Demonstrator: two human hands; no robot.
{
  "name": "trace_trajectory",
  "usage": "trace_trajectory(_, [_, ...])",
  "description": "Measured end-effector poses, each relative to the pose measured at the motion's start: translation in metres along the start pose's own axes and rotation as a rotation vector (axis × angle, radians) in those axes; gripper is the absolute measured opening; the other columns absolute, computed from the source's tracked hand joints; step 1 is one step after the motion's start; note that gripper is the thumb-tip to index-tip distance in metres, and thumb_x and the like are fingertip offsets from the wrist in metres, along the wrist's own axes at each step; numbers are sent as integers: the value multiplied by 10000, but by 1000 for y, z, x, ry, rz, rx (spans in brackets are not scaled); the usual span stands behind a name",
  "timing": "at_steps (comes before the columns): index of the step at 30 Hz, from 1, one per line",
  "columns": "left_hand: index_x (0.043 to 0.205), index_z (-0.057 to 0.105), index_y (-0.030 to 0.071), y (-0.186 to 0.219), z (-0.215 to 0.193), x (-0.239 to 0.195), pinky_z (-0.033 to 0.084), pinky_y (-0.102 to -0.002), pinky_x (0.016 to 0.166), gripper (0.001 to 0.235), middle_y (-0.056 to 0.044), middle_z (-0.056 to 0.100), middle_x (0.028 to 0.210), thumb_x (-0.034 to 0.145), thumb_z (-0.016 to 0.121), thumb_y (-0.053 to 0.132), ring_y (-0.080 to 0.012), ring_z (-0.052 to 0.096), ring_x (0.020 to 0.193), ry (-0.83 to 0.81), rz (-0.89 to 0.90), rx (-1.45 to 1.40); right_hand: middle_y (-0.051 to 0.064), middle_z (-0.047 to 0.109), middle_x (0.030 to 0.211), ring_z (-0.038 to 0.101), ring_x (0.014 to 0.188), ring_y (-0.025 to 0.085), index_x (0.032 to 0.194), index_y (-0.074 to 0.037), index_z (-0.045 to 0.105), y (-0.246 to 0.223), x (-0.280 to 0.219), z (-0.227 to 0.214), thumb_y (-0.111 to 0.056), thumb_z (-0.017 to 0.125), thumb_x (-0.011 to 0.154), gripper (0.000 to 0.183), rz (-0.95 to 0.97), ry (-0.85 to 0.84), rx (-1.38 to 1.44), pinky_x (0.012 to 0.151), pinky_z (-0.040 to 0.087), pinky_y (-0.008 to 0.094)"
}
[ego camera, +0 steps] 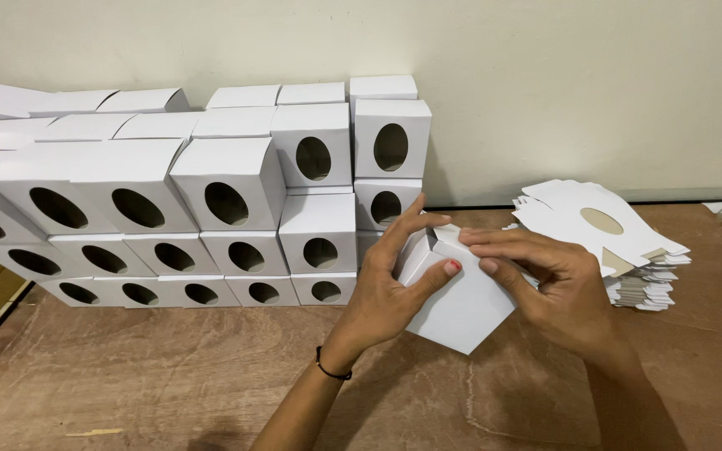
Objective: The person assembles white cardboard boxes by folding flat sheets along pre-scored lines and tucking flaps into slots. They repeatedly pick up sheets from a stack, fold them into box shapes, and place the finished boxes into a growing stack.
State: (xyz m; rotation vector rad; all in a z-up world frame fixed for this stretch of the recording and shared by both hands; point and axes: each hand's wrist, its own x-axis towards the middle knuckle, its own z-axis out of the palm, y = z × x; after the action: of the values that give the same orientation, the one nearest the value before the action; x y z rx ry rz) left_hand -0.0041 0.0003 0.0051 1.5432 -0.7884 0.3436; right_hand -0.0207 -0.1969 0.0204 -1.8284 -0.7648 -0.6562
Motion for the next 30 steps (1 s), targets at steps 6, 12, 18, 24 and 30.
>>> trace_trajectory(6, [1230,563,249,-10,-2,0,378,-392,1119,438,-200,436,1560,843,719,379,-282,489,1416,25,33,98,159,754,1105,738,1104,266,980,-17,739,-6,-3,-4,-46,649,875,142,78,-35,-23,994,591,319])
trace_trajectory(12, [1204,594,214,-14,-1,0,392,-427,1137,400,-169,431,1558,852,710,366,-280,498,1400,33,48,103,129,660,1312,546,1387,334,1109,-41,703,-13,-6,-4,-156,523,962,260,25,-173,-47,1157,450,448])
trace_trajectory(18, [1070,639,228,-22,-6,1,379,-414,1129,210,-151,396,1579,884,693,311,-285,445,1437,9,51,50,174,477,1491,208,1571,419,1205,-68,591,-1,-10,-11,-128,431,991,274,-77,-217,18,1272,199,610])
trace_trajectory(24, [1071,612,212,-30,-6,3,444,-311,994,171,-178,418,1563,917,659,270,-235,483,1368,156,32,-210,187,704,1112,705,1099,289,1003,-13,692,6,-7,-18,-16,691,843,160,-34,49,1,997,570,353])
trace_trajectory(30, [1078,597,232,-19,-7,1,450,-299,980,179,-135,402,1568,923,636,313,-222,513,1319,118,31,-114,137,713,1088,714,1112,298,890,-66,718,-7,-8,-24,-51,674,855,58,-64,-55,-87,1014,576,377])
